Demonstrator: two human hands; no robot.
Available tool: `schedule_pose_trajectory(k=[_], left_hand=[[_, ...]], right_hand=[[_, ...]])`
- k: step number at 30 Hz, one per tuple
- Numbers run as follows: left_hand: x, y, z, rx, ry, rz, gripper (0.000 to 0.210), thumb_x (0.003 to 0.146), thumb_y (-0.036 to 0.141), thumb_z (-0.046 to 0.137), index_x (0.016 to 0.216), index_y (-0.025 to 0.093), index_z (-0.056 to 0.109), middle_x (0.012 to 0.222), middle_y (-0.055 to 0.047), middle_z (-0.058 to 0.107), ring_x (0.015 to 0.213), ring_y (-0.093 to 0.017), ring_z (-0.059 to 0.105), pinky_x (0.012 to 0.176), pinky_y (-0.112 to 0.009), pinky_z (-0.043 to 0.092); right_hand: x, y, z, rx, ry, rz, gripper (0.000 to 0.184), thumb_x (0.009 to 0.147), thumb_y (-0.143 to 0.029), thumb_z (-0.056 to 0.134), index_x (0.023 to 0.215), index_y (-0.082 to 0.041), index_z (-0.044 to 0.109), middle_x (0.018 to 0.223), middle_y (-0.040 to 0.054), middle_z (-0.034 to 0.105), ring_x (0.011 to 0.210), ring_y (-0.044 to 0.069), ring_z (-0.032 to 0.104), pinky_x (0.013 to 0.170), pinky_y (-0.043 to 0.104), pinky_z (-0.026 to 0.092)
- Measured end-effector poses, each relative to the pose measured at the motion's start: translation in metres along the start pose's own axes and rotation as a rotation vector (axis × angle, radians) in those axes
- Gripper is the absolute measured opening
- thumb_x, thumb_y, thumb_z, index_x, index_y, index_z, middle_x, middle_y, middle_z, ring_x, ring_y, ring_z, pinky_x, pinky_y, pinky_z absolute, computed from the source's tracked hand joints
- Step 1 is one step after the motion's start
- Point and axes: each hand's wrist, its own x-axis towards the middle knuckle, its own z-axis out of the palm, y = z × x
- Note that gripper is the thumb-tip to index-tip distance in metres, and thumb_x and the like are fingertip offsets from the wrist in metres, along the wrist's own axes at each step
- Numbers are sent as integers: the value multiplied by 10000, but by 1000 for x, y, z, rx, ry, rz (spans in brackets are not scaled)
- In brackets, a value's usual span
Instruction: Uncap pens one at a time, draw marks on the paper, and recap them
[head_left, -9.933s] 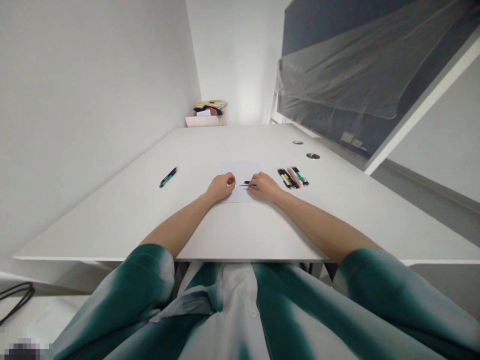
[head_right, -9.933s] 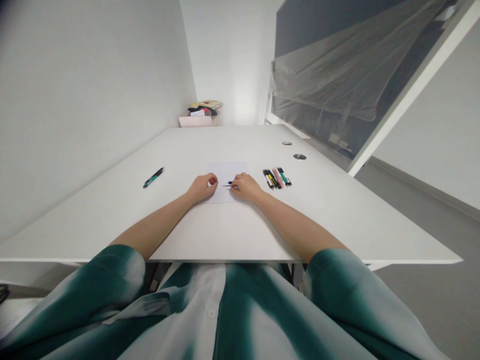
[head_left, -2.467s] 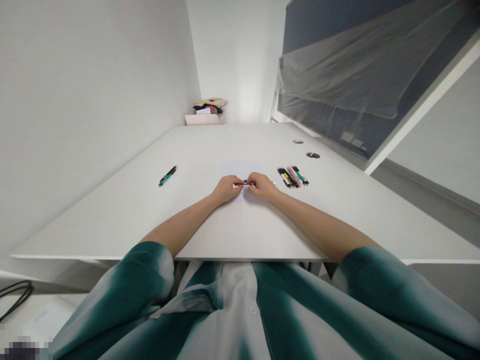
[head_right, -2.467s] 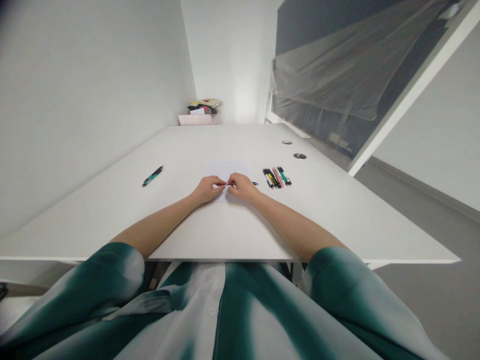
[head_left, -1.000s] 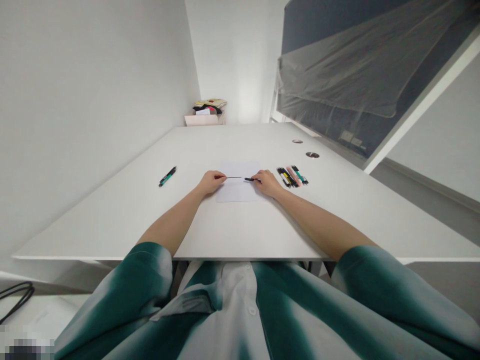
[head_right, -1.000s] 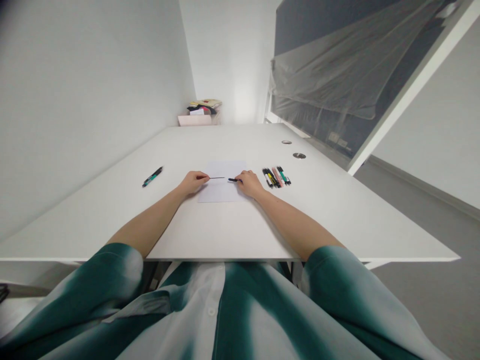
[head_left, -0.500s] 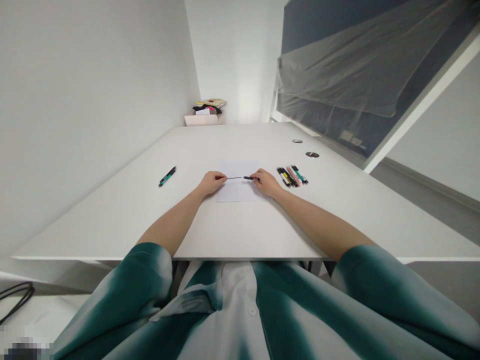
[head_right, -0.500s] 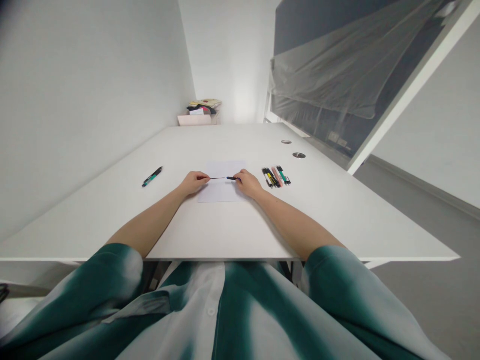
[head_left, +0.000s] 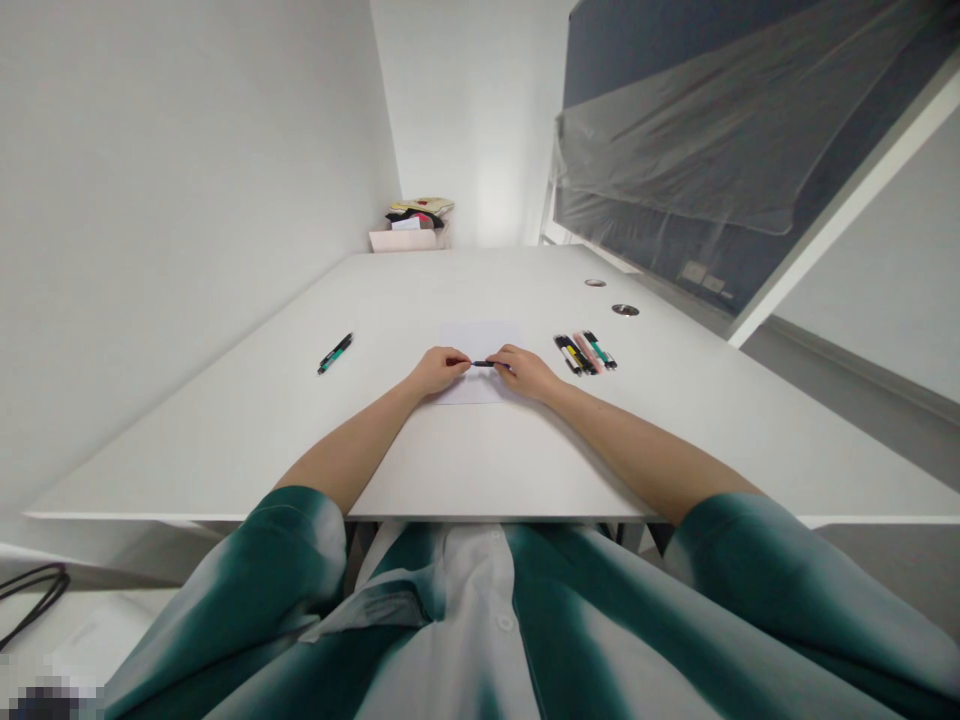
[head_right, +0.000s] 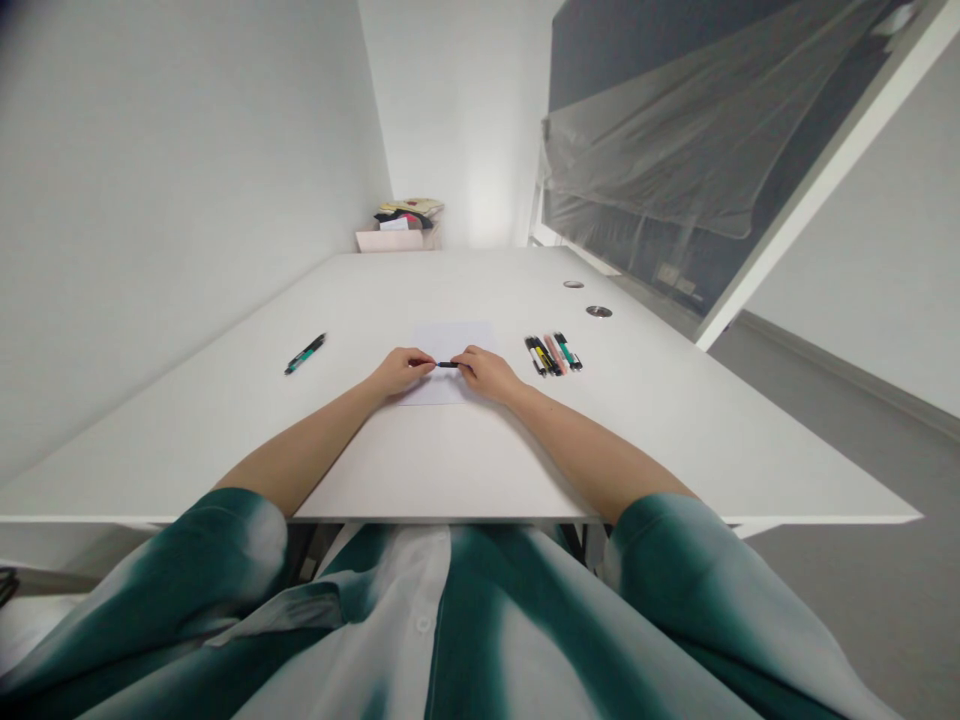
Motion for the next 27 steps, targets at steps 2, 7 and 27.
schedule_pose_trajectory(k=[2,7,27], left_hand=[[0,1,1,-11,-9,-7,281,779,328,598,908,151,773,870,-61,752,797,-183,654,789,-298,504],[1,3,3,-25,-45,0,340,750,312,611,994,137,769,935,-74,749,848,-196,658,821,-304,502],[3,-8,8,-405,31,-85,224,649,322,702,775,146,643,711,-15,649,667,-134,561,694,-302,456]], right_hand=[[0,-3,-2,-8,-11,4,331,933,-162,468,1174,-186,694,1063,94,656,953,192,618,849,271,437],[-1,-5,-4,-30,-37,6,322,930,-168,476,1185,-165,674,1080,100,662,942,184,623,848,266,441],[1,-2,-5,-51,-11,94,186,874,-181,549,997,-173,689,986,77,688,892,190,620,789,264,433]])
